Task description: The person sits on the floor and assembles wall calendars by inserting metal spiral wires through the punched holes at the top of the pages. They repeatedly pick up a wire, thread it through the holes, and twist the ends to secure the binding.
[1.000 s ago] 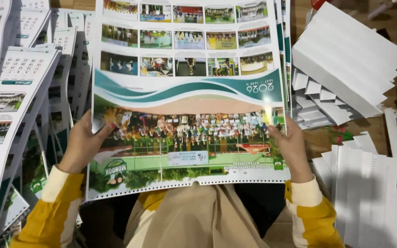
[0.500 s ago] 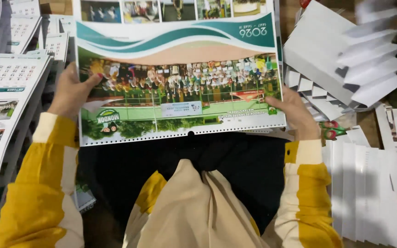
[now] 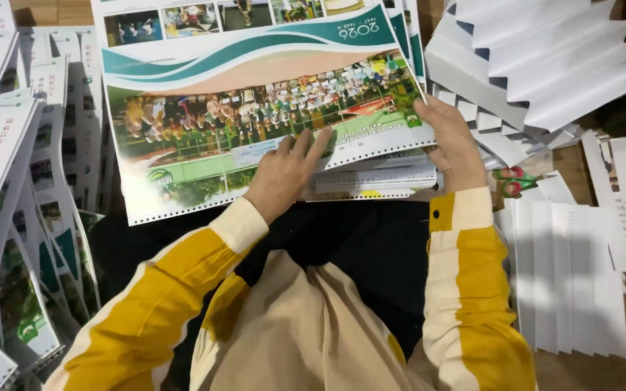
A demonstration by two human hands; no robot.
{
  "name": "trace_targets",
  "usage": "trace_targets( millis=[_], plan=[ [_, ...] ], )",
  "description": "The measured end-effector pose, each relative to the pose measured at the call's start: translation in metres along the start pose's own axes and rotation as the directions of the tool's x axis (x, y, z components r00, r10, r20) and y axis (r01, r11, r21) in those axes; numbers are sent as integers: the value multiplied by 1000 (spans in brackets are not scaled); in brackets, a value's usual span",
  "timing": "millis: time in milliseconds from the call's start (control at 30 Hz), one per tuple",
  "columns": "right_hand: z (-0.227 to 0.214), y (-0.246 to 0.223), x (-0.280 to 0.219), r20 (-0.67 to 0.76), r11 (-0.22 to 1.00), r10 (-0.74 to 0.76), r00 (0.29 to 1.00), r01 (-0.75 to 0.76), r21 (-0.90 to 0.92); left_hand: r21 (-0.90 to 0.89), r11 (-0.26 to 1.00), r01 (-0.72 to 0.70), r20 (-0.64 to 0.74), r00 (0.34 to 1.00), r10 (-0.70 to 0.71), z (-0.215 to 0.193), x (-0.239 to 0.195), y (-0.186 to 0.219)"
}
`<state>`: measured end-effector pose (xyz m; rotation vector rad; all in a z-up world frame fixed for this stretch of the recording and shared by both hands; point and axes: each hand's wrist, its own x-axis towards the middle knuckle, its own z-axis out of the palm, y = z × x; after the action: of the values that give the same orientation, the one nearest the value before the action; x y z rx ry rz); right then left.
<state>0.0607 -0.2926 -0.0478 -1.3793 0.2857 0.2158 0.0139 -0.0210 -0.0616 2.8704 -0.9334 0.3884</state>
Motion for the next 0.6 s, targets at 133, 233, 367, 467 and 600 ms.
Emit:
trace_targets(
  millis=[133,233,367,467,600],
  plan=[
    [-33,22,-20,-219,994,-87,972,71,-80,178,977,-122,-158,976,150,-2,7,-3],
    [-31,40,-42,-365,874,-260,894,58,-482,-38,985,-166,46,985,167,-21,10,-4],
    [-17,50,-60,-297,817,-281,912,65,-573,-53,976,-212,119,969,217,-30,11,-3],
    [-19,55,-56,-335,810,-299,894,53,-584,-60,969,-240,71,967,244,-10,11,-3],
    [-21,46,-51,-410,846,-221,885,-35,-532,-14,971,-237,91,967,237,-7,11,0]
  ],
)
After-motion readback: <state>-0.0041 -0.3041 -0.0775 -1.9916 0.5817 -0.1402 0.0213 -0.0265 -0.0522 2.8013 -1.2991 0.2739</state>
